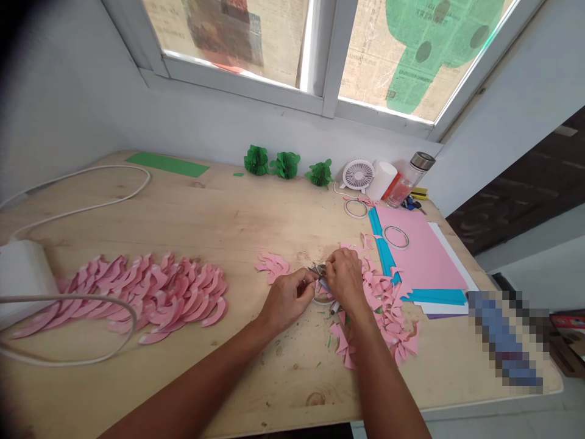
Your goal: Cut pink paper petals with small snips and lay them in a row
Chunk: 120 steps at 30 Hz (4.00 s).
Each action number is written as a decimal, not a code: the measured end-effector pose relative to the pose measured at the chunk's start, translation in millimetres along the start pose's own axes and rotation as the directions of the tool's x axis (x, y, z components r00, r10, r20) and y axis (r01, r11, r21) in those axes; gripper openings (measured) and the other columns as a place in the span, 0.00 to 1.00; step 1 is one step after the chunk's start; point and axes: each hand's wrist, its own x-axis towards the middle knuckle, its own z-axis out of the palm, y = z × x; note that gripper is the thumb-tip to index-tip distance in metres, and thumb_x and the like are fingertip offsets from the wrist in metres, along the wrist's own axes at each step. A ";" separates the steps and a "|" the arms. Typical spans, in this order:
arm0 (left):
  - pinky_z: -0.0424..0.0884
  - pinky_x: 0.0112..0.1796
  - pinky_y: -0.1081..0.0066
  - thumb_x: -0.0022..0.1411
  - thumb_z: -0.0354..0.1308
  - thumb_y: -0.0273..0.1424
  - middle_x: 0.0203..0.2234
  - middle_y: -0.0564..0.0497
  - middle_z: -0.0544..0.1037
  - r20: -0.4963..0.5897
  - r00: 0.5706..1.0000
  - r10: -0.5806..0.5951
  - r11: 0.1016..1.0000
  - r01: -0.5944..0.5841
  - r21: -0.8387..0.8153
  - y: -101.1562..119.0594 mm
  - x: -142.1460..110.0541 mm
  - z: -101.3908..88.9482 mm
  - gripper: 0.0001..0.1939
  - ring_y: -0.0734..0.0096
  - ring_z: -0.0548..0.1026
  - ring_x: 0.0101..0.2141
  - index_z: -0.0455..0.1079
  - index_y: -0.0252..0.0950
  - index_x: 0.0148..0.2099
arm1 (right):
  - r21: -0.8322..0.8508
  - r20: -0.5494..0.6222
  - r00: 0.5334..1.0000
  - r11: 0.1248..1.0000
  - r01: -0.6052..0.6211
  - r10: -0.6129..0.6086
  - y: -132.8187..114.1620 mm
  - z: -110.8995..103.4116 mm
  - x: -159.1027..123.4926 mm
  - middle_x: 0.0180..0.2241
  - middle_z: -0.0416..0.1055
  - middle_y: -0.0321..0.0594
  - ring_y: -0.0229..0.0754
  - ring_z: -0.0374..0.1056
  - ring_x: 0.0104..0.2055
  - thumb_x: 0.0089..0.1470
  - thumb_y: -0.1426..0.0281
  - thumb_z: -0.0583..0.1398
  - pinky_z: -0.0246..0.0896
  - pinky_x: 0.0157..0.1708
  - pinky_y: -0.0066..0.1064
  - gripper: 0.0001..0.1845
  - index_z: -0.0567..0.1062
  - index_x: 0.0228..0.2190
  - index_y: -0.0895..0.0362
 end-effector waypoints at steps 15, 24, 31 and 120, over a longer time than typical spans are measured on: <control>0.57 0.20 0.79 0.53 0.53 0.30 0.16 0.57 0.65 -0.080 0.980 -0.182 0.900 0.133 -0.415 -0.7 6.7 -4.9 0.07 0.80 0.62 0.17 0.65 0.35 0.24 | 0.105 0.010 1.000 0.994 -0.029 0.028 -4.5 -6.0 -0.7 0.31 0.67 0.42 0.46 0.60 0.38 0.52 0.71 0.52 0.53 0.41 0.37 0.05 0.67 0.26 0.55; 0.51 0.12 0.81 0.51 0.56 0.36 0.15 0.59 0.64 -0.015 0.917 -0.399 0.597 0.247 -0.763 1.5 12.2 -8.1 0.10 0.85 0.57 0.11 0.63 0.34 0.28 | 0.458 0.066 0.998 0.888 -0.051 0.023 -19.4 -14.8 -3.6 0.32 0.67 0.40 0.43 0.61 0.38 0.53 0.69 0.53 0.56 0.41 0.35 0.06 0.67 0.27 0.55; 0.53 0.13 0.81 0.47 0.59 0.33 0.16 0.58 0.68 0.000 0.918 -0.395 0.547 0.235 -0.804 -3.8 12.3 -4.1 0.09 0.84 0.58 0.12 0.64 0.34 0.30 | 0.718 0.218 0.973 0.661 -0.216 0.082 -28.3 -19.3 -3.8 0.30 0.65 0.38 0.38 0.61 0.32 0.52 0.64 0.55 0.60 0.31 0.29 0.09 0.67 0.28 0.56; 0.63 0.29 0.77 0.55 0.50 0.25 0.23 0.56 0.69 -0.138 0.976 -0.167 0.942 0.117 -0.314 -11.0 6.5 4.9 0.17 0.76 0.68 0.25 0.62 0.37 0.49 | 0.030 0.003 0.994 0.994 0.107 -0.107 -8.2 1.8 -2.5 0.36 0.72 0.40 0.44 0.61 0.41 0.51 0.76 0.57 0.52 0.41 0.36 0.10 0.77 0.32 0.53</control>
